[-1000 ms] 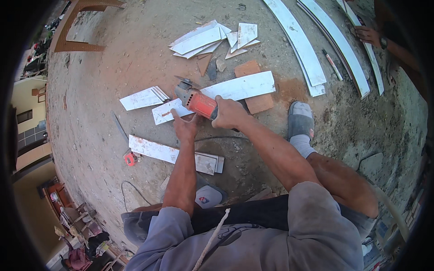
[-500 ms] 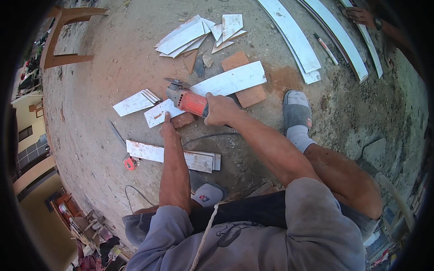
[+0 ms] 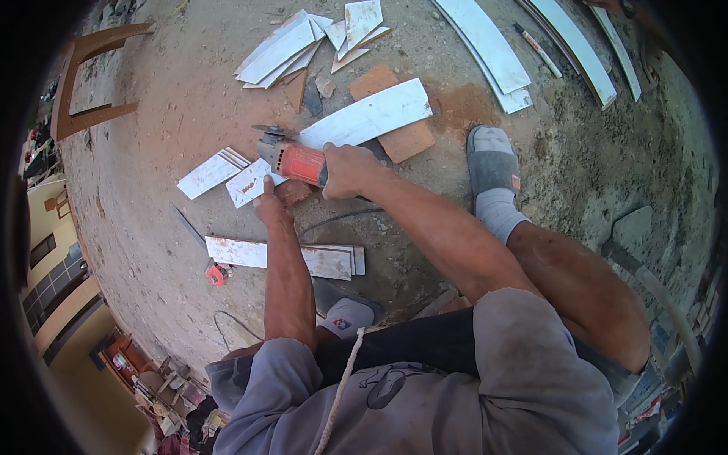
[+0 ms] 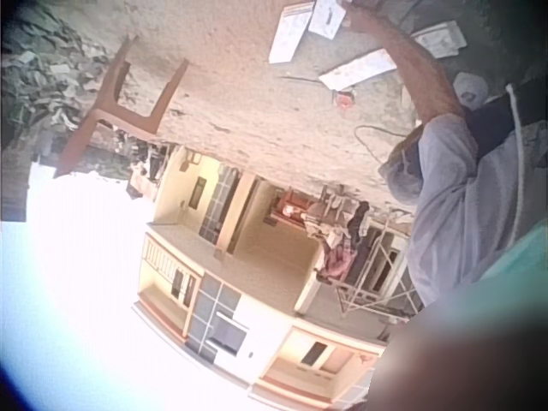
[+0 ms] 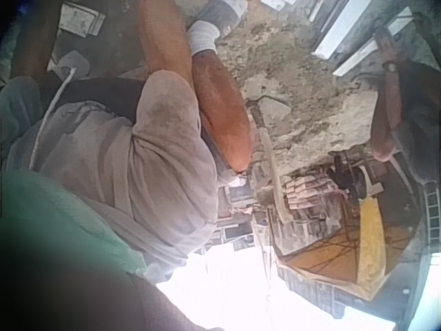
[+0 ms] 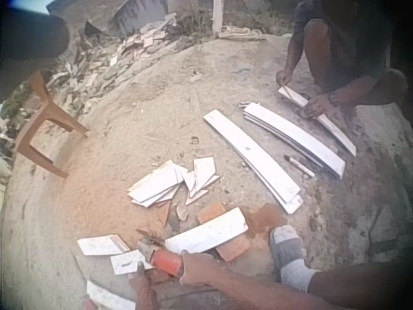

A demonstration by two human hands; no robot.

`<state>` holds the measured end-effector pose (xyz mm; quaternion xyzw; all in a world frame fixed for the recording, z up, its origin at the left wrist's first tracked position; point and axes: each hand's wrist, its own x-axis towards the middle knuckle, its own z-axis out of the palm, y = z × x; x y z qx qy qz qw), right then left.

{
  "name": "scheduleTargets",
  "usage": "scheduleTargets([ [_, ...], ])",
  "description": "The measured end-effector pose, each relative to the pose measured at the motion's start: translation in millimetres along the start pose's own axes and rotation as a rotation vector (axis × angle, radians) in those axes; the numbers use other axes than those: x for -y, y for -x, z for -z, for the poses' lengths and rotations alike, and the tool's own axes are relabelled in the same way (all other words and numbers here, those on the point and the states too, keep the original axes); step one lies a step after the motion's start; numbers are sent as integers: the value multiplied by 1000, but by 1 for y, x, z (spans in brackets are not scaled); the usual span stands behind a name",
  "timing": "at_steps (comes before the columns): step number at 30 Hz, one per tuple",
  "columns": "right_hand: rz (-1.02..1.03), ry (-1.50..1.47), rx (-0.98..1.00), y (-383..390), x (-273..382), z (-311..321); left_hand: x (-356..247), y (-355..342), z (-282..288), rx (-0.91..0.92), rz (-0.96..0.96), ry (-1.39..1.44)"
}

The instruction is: Cutting tiles using a handheld angle grinder on the ground.

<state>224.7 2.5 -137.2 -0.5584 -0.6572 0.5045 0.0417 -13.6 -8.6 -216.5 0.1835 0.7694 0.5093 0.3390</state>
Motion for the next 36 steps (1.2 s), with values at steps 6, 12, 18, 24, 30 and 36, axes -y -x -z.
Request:
scheduleTargets([
  [6,-24,-49,-35,-6,-1,-4,-4,-6,-6,46,4,-23],
  [12,-30,-64,-38,-7,5,-3,10,-23,0,102,-74,37],
  [18,-62,-24,-9,-8,8,-1,9,-21,0,109,-86,40],
  [24,-61,-5,-5,-9,7,1,1,-16,-5,94,-62,-35],
  [30,-62,-12,-14,-9,11,-1,4,-20,-1,136,-112,51],
  [36,-63,-24,-25,-11,7,-3,1,-14,-3,126,-105,19],
])
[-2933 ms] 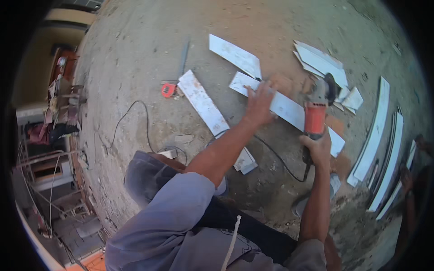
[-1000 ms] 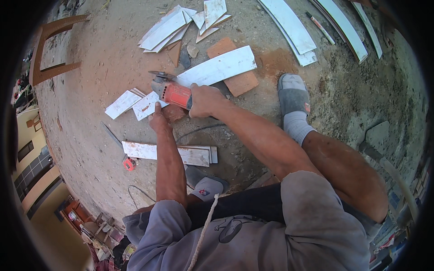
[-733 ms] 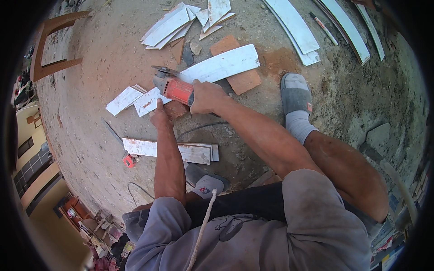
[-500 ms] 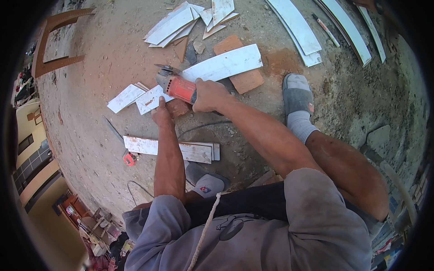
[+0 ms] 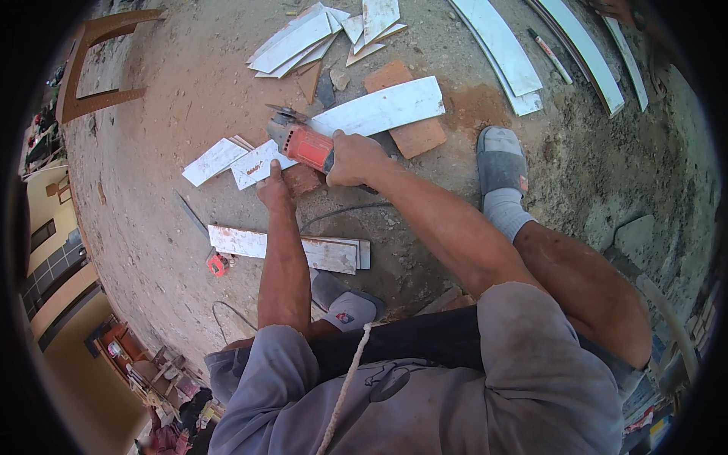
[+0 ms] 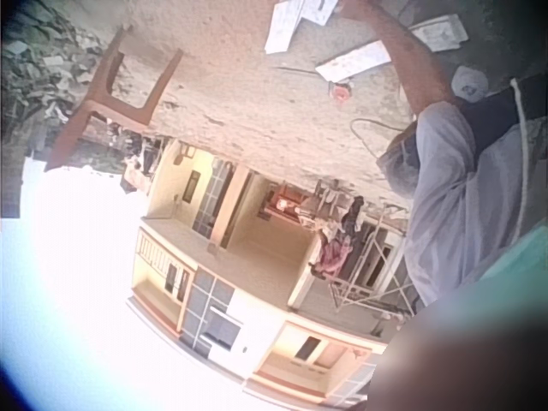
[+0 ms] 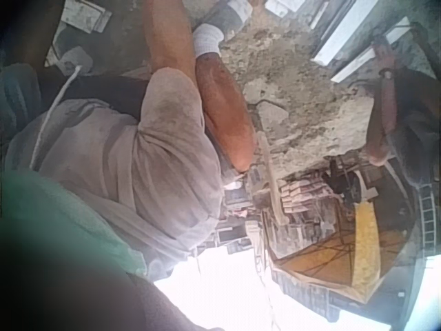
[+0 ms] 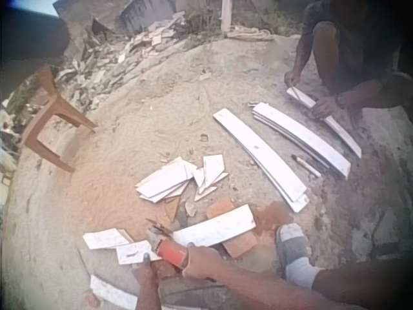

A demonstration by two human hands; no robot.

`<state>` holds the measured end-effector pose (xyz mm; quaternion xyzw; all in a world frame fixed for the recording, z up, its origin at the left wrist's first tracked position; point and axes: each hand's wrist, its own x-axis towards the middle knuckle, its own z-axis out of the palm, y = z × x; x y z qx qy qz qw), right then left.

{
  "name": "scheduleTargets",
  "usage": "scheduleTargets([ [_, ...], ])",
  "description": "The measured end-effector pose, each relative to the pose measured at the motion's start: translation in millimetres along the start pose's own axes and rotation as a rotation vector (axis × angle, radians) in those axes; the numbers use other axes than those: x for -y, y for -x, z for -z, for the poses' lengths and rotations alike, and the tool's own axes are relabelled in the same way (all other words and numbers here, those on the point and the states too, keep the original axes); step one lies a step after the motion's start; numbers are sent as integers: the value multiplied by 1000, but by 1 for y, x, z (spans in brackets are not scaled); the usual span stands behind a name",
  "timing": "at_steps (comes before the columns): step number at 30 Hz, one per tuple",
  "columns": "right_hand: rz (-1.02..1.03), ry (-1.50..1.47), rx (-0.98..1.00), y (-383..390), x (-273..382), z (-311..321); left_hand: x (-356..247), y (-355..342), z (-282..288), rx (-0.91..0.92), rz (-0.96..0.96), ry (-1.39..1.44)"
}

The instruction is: Cutting tiles using a handheld angle grinder on the ground.

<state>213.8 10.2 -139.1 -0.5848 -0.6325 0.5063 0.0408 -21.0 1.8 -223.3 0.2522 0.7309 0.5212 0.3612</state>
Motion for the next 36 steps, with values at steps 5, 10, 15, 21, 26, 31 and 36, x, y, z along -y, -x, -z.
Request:
scheduleTargets([
  [5,-1,-4,27,1,1,3,-1,0,0,-6,5,-16],
  [10,-17,-8,37,2,3,6,2,-4,2,-2,8,-37],
  [15,-15,-17,37,1,1,4,2,-2,2,-7,9,-39],
  [21,-3,-31,22,0,-2,2,3,-4,1,-4,-4,-32],
  [26,-4,-29,16,2,-3,2,4,-6,1,-18,-1,-48],
  [31,8,-40,1,3,-4,-1,2,-6,1,-17,1,-55],
  [36,14,-41,-5,5,-6,-3,4,-7,1,-10,-17,-52],
])
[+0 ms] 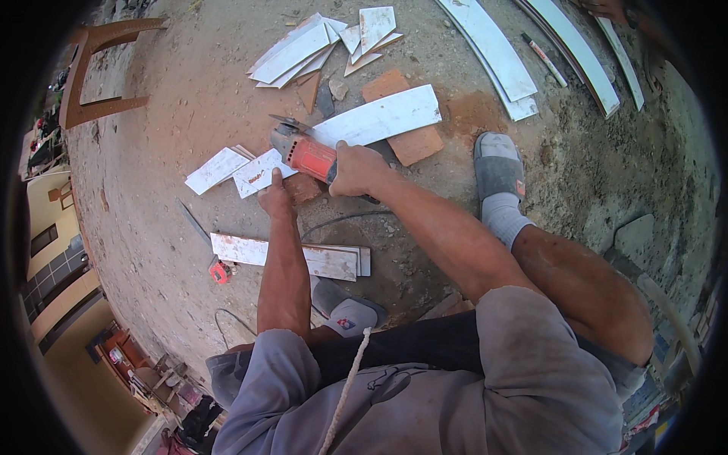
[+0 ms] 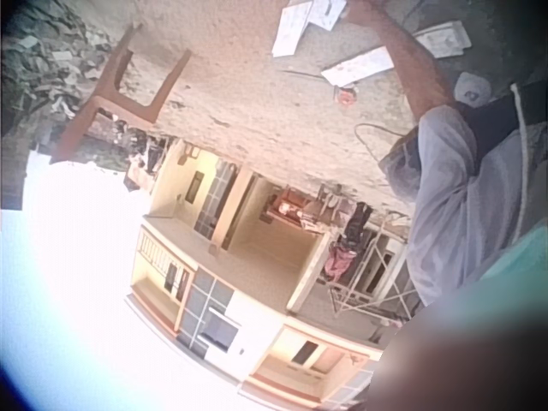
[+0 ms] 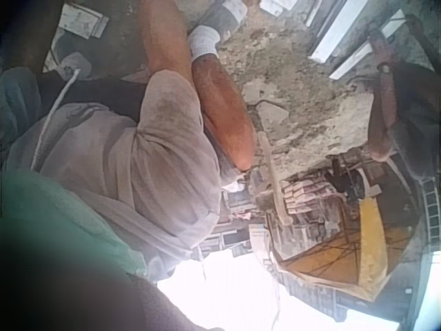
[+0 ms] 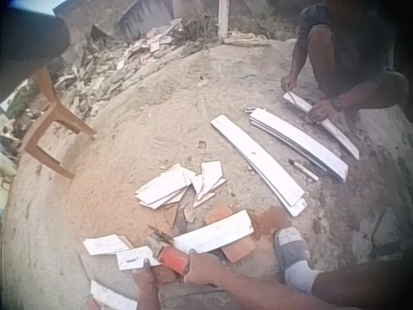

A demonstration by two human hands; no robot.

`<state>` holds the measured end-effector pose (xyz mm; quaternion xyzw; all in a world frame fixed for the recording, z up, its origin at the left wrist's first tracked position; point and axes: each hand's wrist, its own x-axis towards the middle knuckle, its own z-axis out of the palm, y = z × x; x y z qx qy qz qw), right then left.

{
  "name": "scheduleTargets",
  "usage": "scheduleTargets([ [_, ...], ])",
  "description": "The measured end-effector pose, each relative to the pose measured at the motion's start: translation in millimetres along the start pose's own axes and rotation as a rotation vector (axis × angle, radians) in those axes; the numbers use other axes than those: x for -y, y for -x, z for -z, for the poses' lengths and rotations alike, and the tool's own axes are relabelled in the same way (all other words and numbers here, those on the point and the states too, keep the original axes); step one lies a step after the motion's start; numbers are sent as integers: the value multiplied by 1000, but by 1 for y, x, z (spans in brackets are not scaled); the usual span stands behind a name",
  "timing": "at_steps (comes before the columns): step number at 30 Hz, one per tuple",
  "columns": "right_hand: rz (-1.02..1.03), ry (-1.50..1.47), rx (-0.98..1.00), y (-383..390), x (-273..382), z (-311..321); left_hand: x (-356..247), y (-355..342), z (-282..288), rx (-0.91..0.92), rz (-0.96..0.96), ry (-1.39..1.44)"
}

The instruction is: Cutting tiles using a handheld angle grinder on the ground.

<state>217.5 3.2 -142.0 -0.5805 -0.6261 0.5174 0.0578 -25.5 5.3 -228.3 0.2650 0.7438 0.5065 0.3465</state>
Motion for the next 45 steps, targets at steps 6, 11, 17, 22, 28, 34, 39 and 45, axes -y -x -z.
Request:
scheduleTargets([
  [6,-4,4,-7,2,-1,0,-1,2,-2,27,-17,19],
  [11,7,-10,-21,2,1,-1,-10,16,-7,-124,-25,-148],
  [17,-16,-30,-32,3,-6,-4,-51,58,-11,-209,-343,-1104],
  [22,-6,-24,-27,3,-1,-4,-24,24,2,179,-901,-1087],
  [28,-9,-11,-30,6,-9,-5,-27,28,-4,273,-928,-1036],
  [34,10,7,-51,8,-5,-6,-27,20,4,272,-766,-1209],
  [39,-11,-2,-41,14,-7,-5,-27,20,4,281,-693,-1206],
  [45,-15,22,-36,20,-9,-2,-30,25,2,283,-708,-1212],
])
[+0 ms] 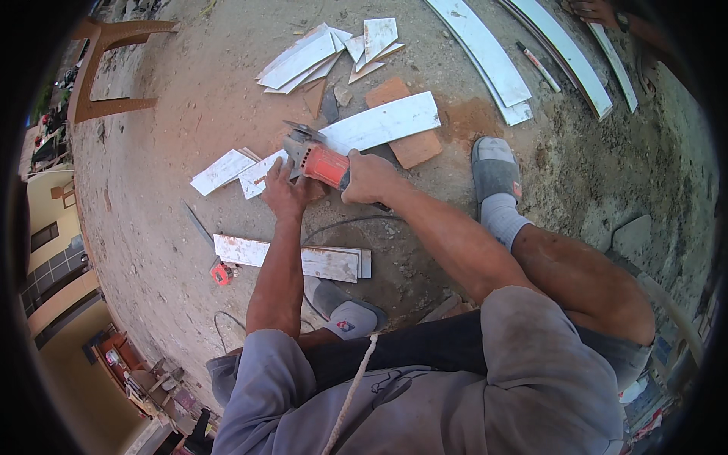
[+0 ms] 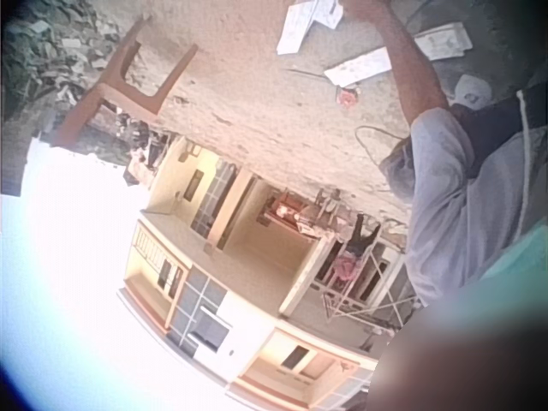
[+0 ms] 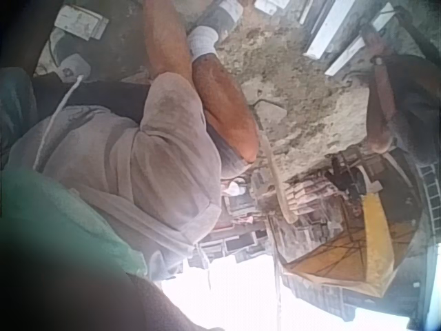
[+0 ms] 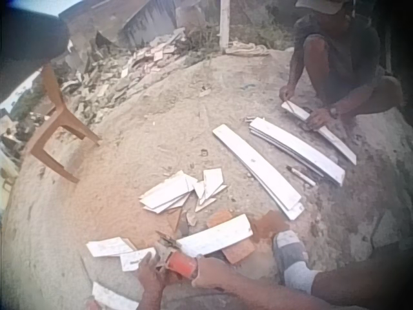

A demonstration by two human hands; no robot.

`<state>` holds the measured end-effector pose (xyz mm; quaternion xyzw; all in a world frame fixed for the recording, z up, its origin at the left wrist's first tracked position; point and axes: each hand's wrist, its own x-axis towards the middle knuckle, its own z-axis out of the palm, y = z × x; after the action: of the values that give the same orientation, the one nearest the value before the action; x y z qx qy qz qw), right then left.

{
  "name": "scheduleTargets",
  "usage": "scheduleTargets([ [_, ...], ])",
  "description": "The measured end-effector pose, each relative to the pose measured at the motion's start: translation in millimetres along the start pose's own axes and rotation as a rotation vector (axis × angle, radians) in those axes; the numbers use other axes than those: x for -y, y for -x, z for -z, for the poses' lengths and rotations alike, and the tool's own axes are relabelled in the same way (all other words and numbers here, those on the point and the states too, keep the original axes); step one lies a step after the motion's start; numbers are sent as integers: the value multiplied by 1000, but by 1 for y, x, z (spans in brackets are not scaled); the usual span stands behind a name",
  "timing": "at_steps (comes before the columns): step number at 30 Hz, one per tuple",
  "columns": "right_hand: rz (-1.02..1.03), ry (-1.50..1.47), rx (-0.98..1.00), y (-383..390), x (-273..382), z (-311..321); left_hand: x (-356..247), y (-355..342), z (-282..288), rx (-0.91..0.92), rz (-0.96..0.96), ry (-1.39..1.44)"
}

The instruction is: Cutting tiles using a handheld angle grinder on the ground.

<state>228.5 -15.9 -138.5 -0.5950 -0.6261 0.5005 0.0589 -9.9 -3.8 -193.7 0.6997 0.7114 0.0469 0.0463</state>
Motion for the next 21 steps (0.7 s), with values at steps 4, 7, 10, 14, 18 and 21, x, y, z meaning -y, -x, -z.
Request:
scheduleTargets([
  [4,-6,-15,2,0,3,-2,7,-3,-2,-39,-43,63],
  [7,-6,-7,-2,-6,4,-2,7,-4,-2,-85,-101,39],
  [10,-13,-6,-1,-10,3,-4,0,-2,0,-66,-73,85],
  [14,-12,9,7,-8,1,-4,-4,-2,4,-33,-35,78],
  [18,-20,-2,12,-2,0,-2,-2,-2,6,-35,-37,79],
  [21,-17,17,23,2,1,0,-1,-2,6,-37,-42,85],
])
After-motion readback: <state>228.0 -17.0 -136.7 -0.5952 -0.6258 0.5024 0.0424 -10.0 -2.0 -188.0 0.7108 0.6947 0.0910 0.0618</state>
